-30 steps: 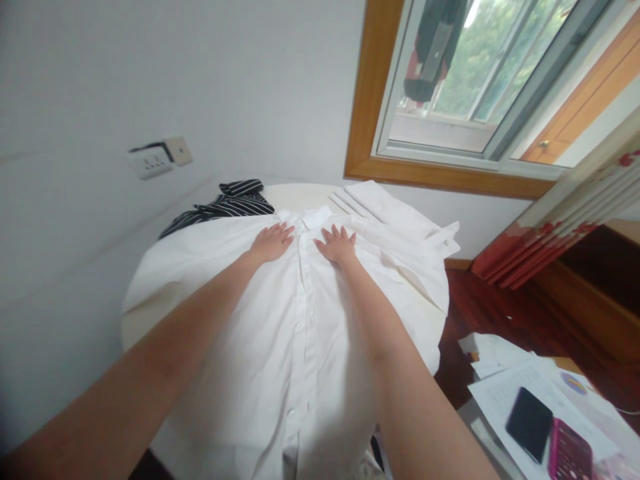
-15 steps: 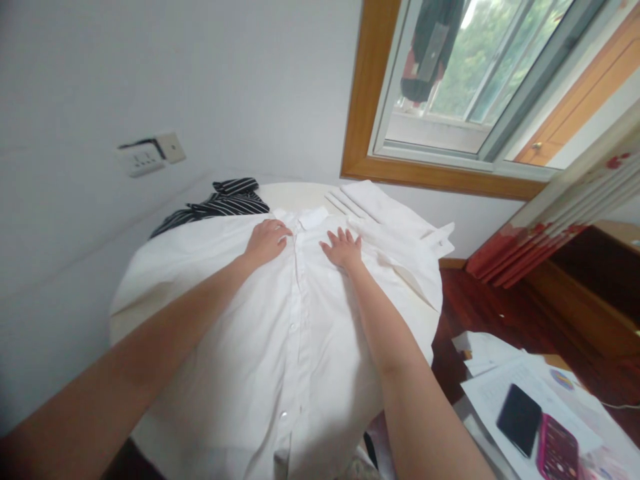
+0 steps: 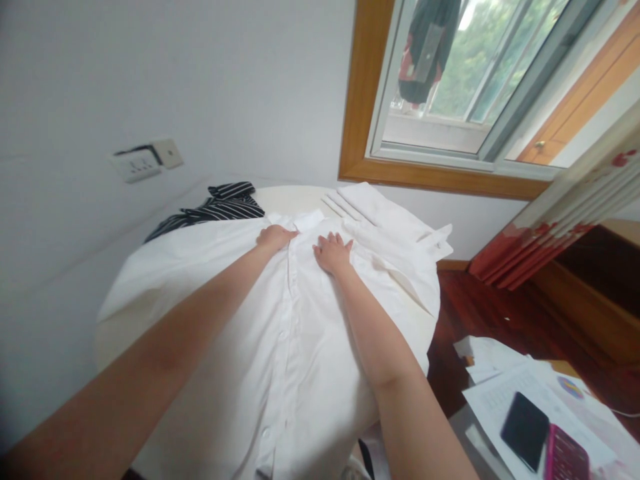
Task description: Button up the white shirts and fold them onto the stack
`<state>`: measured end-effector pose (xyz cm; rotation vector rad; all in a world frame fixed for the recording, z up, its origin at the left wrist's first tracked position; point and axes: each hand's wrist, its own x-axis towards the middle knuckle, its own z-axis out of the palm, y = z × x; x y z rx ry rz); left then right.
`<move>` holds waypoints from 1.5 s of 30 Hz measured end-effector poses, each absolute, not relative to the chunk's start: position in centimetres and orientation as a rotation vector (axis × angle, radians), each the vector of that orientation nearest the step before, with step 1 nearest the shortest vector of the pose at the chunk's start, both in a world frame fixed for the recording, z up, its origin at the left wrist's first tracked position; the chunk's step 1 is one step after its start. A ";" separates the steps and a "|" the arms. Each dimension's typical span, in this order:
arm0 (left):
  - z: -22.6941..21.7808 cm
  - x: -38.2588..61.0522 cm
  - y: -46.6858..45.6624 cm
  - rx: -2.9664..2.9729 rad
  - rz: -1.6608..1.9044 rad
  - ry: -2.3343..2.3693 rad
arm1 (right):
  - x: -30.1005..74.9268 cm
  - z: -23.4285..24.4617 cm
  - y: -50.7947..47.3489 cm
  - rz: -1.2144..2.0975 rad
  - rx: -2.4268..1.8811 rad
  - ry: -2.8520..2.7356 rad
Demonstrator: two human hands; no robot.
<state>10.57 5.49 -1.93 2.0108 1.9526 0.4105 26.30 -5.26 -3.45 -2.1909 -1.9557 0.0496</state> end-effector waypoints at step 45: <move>-1.1 8.7 11.6 3.033 0.457 1.203 | 25.3 -4.4 -5.6 -0.012 -2.133 -1.984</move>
